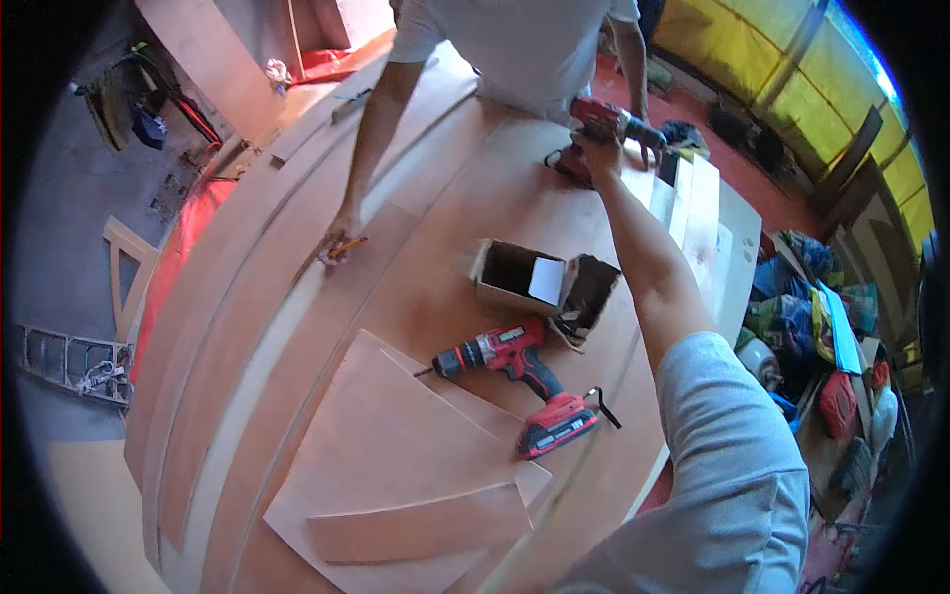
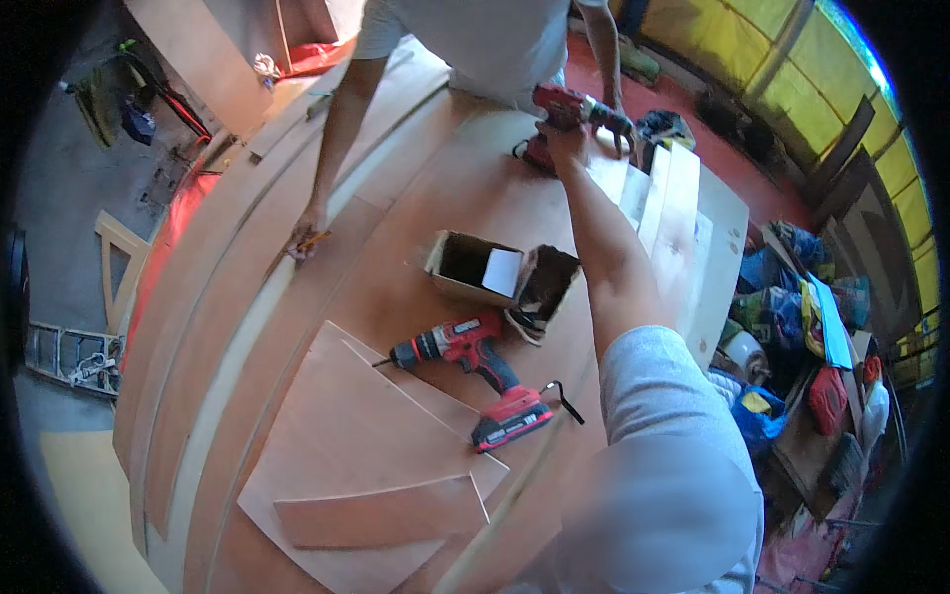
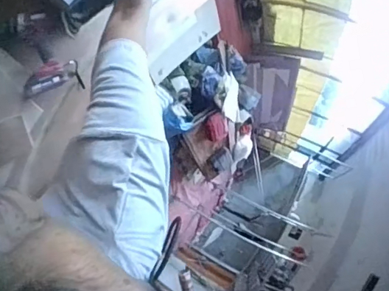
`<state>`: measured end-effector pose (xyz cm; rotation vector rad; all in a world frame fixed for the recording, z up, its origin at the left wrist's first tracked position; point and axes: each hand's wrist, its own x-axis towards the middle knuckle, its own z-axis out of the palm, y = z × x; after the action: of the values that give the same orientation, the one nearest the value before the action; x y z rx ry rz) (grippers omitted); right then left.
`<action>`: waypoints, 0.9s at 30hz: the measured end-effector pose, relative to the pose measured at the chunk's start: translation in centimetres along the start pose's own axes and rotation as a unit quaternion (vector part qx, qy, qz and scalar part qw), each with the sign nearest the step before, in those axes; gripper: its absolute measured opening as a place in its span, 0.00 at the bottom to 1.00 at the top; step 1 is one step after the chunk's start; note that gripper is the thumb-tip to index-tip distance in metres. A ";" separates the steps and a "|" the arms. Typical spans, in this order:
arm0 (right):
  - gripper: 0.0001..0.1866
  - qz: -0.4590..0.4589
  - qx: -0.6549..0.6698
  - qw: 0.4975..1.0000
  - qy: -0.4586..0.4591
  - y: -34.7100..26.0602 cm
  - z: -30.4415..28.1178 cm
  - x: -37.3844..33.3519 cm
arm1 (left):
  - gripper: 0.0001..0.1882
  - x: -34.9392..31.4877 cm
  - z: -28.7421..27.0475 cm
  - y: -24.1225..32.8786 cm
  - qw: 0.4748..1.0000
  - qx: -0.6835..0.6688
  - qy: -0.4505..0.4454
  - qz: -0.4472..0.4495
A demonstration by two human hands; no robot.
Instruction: The person works with other individuals to assemble and align wooden planks on a work table, moving a small wood block into place and using a pencil to mark a board.
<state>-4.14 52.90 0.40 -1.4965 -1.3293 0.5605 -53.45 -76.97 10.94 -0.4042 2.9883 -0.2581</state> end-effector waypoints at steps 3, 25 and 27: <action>0.31 -0.023 -0.036 0.998 0.051 -1.6 -1.9 -1.6 | 0.49 -1.3 -0.4 2.3 1.000 0.001 -0.005 0.010; 0.29 -0.176 -0.324 0.635 -0.679 -31.6 -16.2 -47.2 | 0.42 3.6 9.0 -2.9 0.991 -0.124 -0.006 0.058; 0.26 -0.191 -0.344 0.609 -0.689 -31.1 -15.8 -47.6 | 0.41 4.1 9.6 -3.4 0.989 -0.134 -0.002 0.060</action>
<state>-18.21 -0.60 21.08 -1.0713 -3.3016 1.0537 -55.24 -82.75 1.75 -0.2464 3.0359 0.1564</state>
